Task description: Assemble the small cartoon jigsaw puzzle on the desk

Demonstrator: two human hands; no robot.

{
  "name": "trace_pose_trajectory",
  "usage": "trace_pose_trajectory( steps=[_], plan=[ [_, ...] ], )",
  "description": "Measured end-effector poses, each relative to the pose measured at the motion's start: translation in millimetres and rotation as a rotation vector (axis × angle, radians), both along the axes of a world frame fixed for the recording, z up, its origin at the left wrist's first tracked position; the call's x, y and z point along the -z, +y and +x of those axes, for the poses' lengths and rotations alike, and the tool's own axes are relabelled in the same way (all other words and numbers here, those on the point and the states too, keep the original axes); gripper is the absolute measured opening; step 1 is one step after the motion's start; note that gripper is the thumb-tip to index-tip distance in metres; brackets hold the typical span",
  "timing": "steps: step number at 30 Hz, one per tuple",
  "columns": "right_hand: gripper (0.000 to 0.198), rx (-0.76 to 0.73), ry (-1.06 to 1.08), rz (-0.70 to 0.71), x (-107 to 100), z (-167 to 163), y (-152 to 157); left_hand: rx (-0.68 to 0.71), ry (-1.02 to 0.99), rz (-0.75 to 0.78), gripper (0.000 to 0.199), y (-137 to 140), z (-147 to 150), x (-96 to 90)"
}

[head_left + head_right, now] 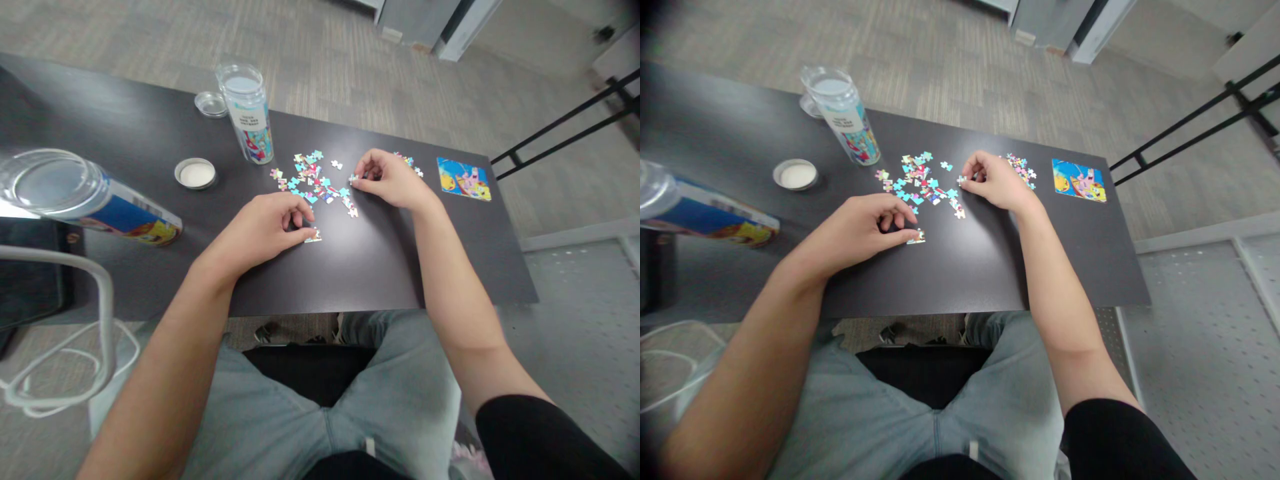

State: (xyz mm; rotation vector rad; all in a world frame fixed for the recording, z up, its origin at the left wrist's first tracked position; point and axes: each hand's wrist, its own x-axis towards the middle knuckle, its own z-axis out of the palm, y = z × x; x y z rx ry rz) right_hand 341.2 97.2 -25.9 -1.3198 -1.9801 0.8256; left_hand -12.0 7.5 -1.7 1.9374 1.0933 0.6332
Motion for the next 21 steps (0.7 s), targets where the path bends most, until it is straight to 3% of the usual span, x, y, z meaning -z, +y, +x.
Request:
trace_pose_trajectory(
  steps=[4, 7, 13, 21],
  plan=[
    [0.034, -0.098, 0.103, -0.022, -15.8, -11.3, -10.0, -0.008, 0.005, -0.031, 0.035, 4.7, -9.5, -0.1],
    [0.035, -0.277, 0.129, -0.119, -33.3, -24.4, -26.2, 0.001, 0.013, -0.059, 0.041, 8.2, -19.4, -2.1],
    [0.014, -0.6, -0.045, -0.283, -56.0, -51.3, -53.9, 0.026, 0.052, -0.083, 0.046, 9.5, -35.6, -9.8],
    [0.021, -0.607, -0.144, -0.286, -48.8, -57.5, -57.0, 0.046, 0.087, -0.097, 0.056, 10.3, -45.8, -10.1]
  ],
)
